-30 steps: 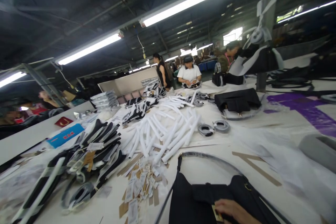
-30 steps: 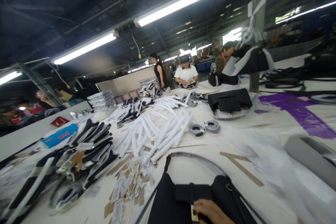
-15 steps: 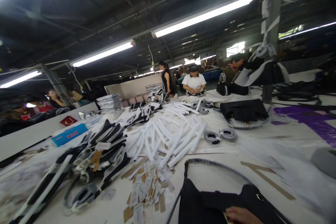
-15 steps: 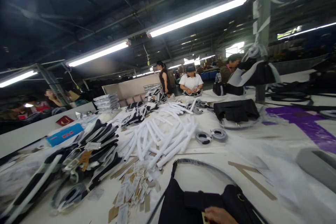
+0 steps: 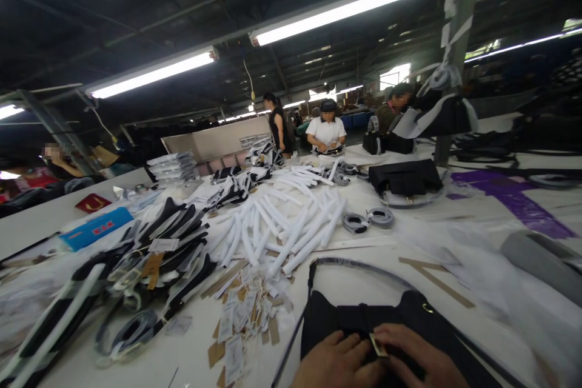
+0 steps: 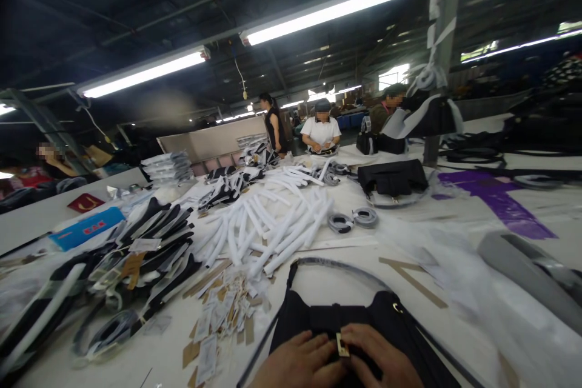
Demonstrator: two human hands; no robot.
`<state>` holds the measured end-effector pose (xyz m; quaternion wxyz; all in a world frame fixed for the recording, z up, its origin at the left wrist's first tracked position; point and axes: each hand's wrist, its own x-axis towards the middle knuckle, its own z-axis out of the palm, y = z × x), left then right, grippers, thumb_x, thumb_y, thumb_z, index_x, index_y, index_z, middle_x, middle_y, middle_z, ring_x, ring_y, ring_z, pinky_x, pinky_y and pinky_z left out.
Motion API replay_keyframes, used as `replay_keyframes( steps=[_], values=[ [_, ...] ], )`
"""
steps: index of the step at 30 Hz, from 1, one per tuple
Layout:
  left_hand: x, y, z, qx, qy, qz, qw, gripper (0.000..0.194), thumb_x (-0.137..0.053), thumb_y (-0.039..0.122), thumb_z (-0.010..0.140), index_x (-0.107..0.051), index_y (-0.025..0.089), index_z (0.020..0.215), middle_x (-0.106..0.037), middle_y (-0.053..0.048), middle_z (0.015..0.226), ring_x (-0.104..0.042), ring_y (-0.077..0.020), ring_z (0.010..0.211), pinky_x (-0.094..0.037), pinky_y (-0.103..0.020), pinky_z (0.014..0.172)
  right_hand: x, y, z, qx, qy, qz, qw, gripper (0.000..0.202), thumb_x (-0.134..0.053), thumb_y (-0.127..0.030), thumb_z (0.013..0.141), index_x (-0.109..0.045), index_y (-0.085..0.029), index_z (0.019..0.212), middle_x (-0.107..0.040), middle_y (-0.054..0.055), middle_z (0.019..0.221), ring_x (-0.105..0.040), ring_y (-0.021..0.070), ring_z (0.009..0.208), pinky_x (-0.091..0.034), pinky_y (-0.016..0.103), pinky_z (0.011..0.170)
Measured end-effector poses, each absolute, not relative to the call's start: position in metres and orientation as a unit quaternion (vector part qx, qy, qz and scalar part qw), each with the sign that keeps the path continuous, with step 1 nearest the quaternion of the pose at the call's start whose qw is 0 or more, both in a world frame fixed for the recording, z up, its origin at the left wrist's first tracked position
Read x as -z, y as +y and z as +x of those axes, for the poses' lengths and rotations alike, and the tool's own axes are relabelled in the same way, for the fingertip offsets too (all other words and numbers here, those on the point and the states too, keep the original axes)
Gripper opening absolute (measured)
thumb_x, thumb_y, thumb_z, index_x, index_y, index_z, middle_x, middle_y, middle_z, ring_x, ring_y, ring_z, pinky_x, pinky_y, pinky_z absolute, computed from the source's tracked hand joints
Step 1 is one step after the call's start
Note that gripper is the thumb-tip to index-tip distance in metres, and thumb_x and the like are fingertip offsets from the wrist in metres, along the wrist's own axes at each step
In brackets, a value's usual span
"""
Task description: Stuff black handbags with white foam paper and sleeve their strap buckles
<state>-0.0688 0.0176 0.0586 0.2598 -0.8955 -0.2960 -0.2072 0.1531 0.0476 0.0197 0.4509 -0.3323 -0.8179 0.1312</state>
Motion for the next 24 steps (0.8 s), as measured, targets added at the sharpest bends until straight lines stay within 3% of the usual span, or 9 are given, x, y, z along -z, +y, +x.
replay_keyframes(
  steps=[3,6,10,13,17,24],
  values=[
    [-0.054,-0.003,-0.078,0.16,-0.322,-0.907,0.218,0.035,-0.046,0.035,0.104,-0.052,0.036,0.138,-0.064,0.004,0.134,-0.063,-0.0143,0.117,-0.052,-0.028,0.096,-0.032,0.042,0.153,-0.166,-0.836,-0.343,0.394,0.024,-0.065,-0.019,0.088,-0.073,-0.027,0.109,-0.076,0.004,0.11,-0.074,0.019,0.1,-0.059,0.021,0.089],
    [-0.044,-0.022,-0.085,0.111,-0.36,-0.919,0.117,0.048,-0.043,0.037,0.104,-0.033,0.037,0.151,-0.045,0.0,0.154,-0.046,-0.02,0.139,-0.041,-0.042,0.113,-0.047,0.042,0.156,-0.179,-0.859,-0.324,0.354,0.027,-0.057,-0.014,0.091,-0.071,-0.024,0.113,-0.074,0.006,0.113,-0.072,0.0182,0.104,-0.059,0.024,0.092],
    [-0.033,-0.033,-0.086,0.099,-0.399,-0.912,0.003,0.061,-0.047,0.045,0.101,-0.019,0.041,0.155,-0.027,-0.002,0.163,-0.027,-0.0265,0.149,-0.031,-0.057,0.118,-0.059,0.049,0.165,-0.162,-0.89,-0.302,0.3,0.028,-0.055,-0.013,0.094,-0.069,-0.022,0.117,-0.073,0.007,0.116,-0.068,0.0181,0.11,-0.057,0.029,0.097],
    [-0.029,-0.032,-0.083,0.109,-0.403,-0.909,-0.011,0.06,-0.051,0.039,0.101,-0.023,0.043,0.153,-0.028,-0.003,0.163,-0.028,-0.026,0.149,-0.03,-0.057,0.118,-0.056,0.05,0.17,-0.155,-0.917,-0.261,0.258,0.028,-0.058,-0.016,0.095,-0.069,-0.024,0.119,-0.073,0.005,0.117,-0.067,0.0181,0.112,-0.053,0.034,0.104],
    [-0.025,-0.03,-0.081,0.126,-0.407,-0.905,-0.009,0.058,-0.056,0.038,0.099,-0.031,0.044,0.15,-0.033,-0.002,0.161,-0.034,-0.026,0.146,-0.031,-0.056,0.118,-0.04,0.044,0.172,-0.159,-0.915,-0.254,0.271,0.033,-0.059,-0.019,0.096,-0.067,-0.026,0.127,-0.072,0.004,0.122,-0.065,0.0183,0.116,-0.047,0.039,0.111],
    [-0.024,-0.029,-0.078,0.161,-0.401,-0.899,0.066,0.055,-0.057,0.037,0.098,-0.037,0.041,0.149,-0.043,-0.003,0.155,-0.041,-0.0233,0.142,-0.03,-0.048,0.119,-0.049,0.04,0.164,-0.12,-0.915,-0.291,0.252,0.033,-0.06,-0.02,0.094,-0.068,-0.025,0.126,-0.072,0.007,0.115,-0.066,0.0207,0.11,-0.055,0.036,0.099]
  ],
)
